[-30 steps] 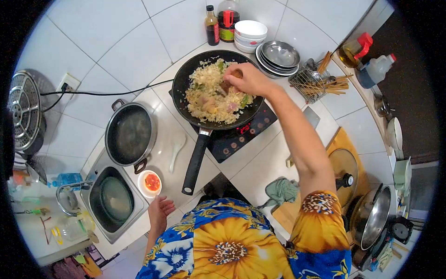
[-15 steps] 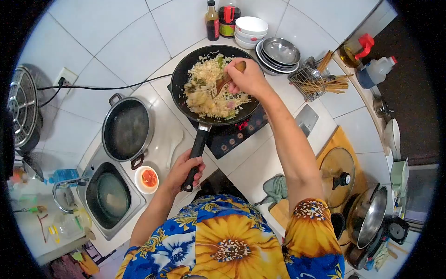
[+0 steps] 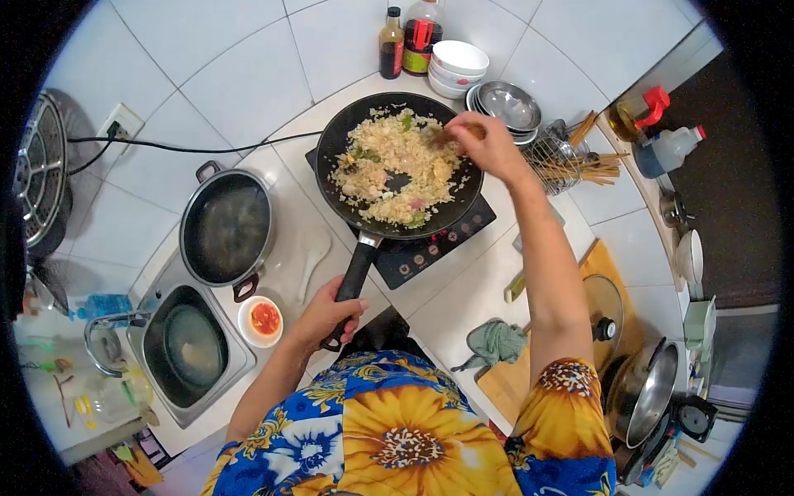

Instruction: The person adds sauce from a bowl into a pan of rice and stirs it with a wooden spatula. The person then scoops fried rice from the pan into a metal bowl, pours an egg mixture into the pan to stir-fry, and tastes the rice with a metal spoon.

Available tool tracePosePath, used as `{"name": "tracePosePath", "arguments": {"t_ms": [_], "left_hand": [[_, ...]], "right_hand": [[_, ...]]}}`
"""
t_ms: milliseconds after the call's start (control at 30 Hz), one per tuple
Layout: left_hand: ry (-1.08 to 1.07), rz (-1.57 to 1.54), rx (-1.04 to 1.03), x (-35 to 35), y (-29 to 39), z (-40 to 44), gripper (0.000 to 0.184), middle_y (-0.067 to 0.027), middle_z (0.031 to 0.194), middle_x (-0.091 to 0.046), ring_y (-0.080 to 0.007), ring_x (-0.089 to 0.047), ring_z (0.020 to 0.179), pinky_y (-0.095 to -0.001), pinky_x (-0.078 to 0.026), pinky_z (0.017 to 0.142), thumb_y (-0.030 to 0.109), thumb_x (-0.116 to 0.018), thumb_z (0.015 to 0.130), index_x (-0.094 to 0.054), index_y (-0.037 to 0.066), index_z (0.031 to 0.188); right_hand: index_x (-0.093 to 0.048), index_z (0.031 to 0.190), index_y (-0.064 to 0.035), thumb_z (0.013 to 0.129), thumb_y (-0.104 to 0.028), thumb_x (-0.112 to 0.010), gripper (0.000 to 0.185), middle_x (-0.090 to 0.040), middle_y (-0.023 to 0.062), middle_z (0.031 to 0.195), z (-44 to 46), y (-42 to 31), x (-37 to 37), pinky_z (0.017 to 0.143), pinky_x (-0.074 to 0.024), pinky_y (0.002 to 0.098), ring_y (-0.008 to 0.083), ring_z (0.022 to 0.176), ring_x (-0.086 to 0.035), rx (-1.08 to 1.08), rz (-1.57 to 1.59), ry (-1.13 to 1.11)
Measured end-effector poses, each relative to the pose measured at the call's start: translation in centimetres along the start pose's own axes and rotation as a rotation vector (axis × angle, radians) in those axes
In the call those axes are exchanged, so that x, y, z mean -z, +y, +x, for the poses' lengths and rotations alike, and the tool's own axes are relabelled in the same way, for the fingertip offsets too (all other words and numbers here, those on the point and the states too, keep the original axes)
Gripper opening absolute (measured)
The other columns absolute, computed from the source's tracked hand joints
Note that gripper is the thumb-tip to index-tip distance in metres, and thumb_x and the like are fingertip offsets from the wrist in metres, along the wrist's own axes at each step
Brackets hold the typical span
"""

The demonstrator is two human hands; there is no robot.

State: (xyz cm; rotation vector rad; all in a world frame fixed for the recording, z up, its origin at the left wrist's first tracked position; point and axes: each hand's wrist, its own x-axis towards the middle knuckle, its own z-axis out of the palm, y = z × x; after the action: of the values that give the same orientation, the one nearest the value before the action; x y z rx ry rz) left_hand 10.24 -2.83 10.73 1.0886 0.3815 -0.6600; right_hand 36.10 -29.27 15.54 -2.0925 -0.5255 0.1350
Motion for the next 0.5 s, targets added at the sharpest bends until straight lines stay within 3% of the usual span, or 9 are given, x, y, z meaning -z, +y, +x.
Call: {"name": "tracePosePath", "arguments": {"t_ms": [67,100,200,233,300,367,400,433,500], "left_hand": [[0.000,0.008,0.007,0.2,0.1,0.0,0.041,-0.0014,0.061,-0.047,-0.0102,-0.047,0.043,-0.0256,-0.039,0.035,0.007,-0.068,0.081,-0.040,0.001,0.111],[-0.004,0.022,0.016,0.2,0.0,0.0,0.048,-0.0010,0.063,-0.047,-0.0099,-0.047,0.045,-0.0253,-0.039,0.036,0.009,-0.069,0.081,-0.040,-0.002,0.117],[-0.004,0.024,0.016,0.2,0.0,0.1,0.048,-0.0013,0.063,-0.048,-0.0101,-0.048,0.045,-0.0258,-0.039,0.036,0.010,-0.070,0.081,-0.040,-0.001,0.117],[-0.005,0.024,0.015,0.2,-0.1,0.0,0.048,-0.0013,0.063,-0.048,-0.0101,-0.048,0.045,-0.0258,-0.039,0.036,0.010,-0.070,0.081,-0.040,-0.001,0.117],[-0.002,0.032,0.029,0.4,-0.1,0.2,0.048,-0.0016,0.063,-0.048,-0.0101,-0.048,0.045,-0.0257,-0.039,0.035,0.011,-0.071,0.081,-0.040,-0.001,0.117],[-0.007,0.027,0.017,0.4,0.0,0.2,0.048,-0.0015,0.063,-0.048,-0.0100,-0.048,0.045,-0.0256,-0.039,0.035,0.011,-0.071,0.081,-0.040,-0.001,0.116],[-0.013,0.028,0.010,0.3,0.0,0.2,0.047,-0.0014,0.063,-0.048,-0.0099,-0.048,0.045,-0.0254,-0.039,0.035,0.012,-0.071,0.081,-0.041,-0.001,0.115],[-0.013,0.028,0.008,0.2,0.0,0.2,0.047,-0.0014,0.063,-0.048,-0.0099,-0.048,0.045,-0.0254,-0.039,0.035,0.012,-0.071,0.081,-0.041,-0.001,0.115],[0.001,0.034,0.026,0.2,0.1,0.1,0.036,-0.0022,0.062,-0.048,-0.0106,-0.048,0.044,-0.0262,-0.038,0.035,0.006,-0.066,0.081,-0.041,0.004,0.106]], "right_hand": [[-0.063,0.105,-0.0040,0.095,-0.018,-0.056,0.018,-0.066,0.0017,0.089,1.0,2.6,0.6,0.062,-0.0490,0.0214,0.0073,0.070,-0.060,-0.013,-0.134,0.091],[-0.064,0.102,-0.0020,0.092,-0.015,-0.058,0.017,-0.067,0.0052,0.084,1.0,3.3,-0.6,0.063,-0.0498,0.0262,0.0104,0.068,-0.060,-0.093,-0.042,0.191],[-0.066,0.099,-0.0009,0.091,-0.015,-0.059,0.017,-0.067,0.0072,0.086,0.4,2.5,-4.5,0.069,-0.0502,0.0267,0.0122,0.075,-0.062,-0.016,0.060,0.066],[-0.066,0.097,0.0006,0.090,-0.013,-0.060,0.017,-0.068,0.0093,0.090,0.3,1.1,-4.9,0.071,-0.0505,0.0270,0.0138,0.078,-0.063,0.113,-0.032,0.024],[-0.065,0.098,0.0019,0.089,-0.012,-0.060,0.017,-0.068,0.0112,0.093,-0.9,-3.9,-5.7,0.073,-0.0508,0.0282,0.0165,0.080,-0.064,0.041,0.016,-0.109],[-0.063,0.099,0.0020,0.093,-0.013,-0.058,0.017,-0.064,0.0042,0.089,-1.1,-5.5,-7.1,0.066,-0.0511,0.0242,0.0103,0.075,-0.061,0.174,0.024,-0.127],[-0.063,0.100,0.0019,0.093,-0.014,-0.058,0.018,-0.065,0.0039,0.088,-1.5,-6.9,-8.1,0.066,-0.0517,0.0240,0.0111,0.076,-0.062,0.084,0.122,-0.160],[-0.063,0.101,0.0011,0.092,-0.013,-0.059,0.017,-0.066,0.0062,0.090,-1.7,-7.8,-8.9,0.068,-0.0521,0.0250,0.0123,0.078,-0.063,0.158,0.010,-0.196],[-0.064,0.102,0.0002,0.092,-0.012,-0.059,0.017,-0.068,0.0091,0.094,-0.6,-3.6,-10.6,0.071,-0.0529,0.0267,0.0136,0.080,-0.064,0.333,-0.120,-0.193]]}}
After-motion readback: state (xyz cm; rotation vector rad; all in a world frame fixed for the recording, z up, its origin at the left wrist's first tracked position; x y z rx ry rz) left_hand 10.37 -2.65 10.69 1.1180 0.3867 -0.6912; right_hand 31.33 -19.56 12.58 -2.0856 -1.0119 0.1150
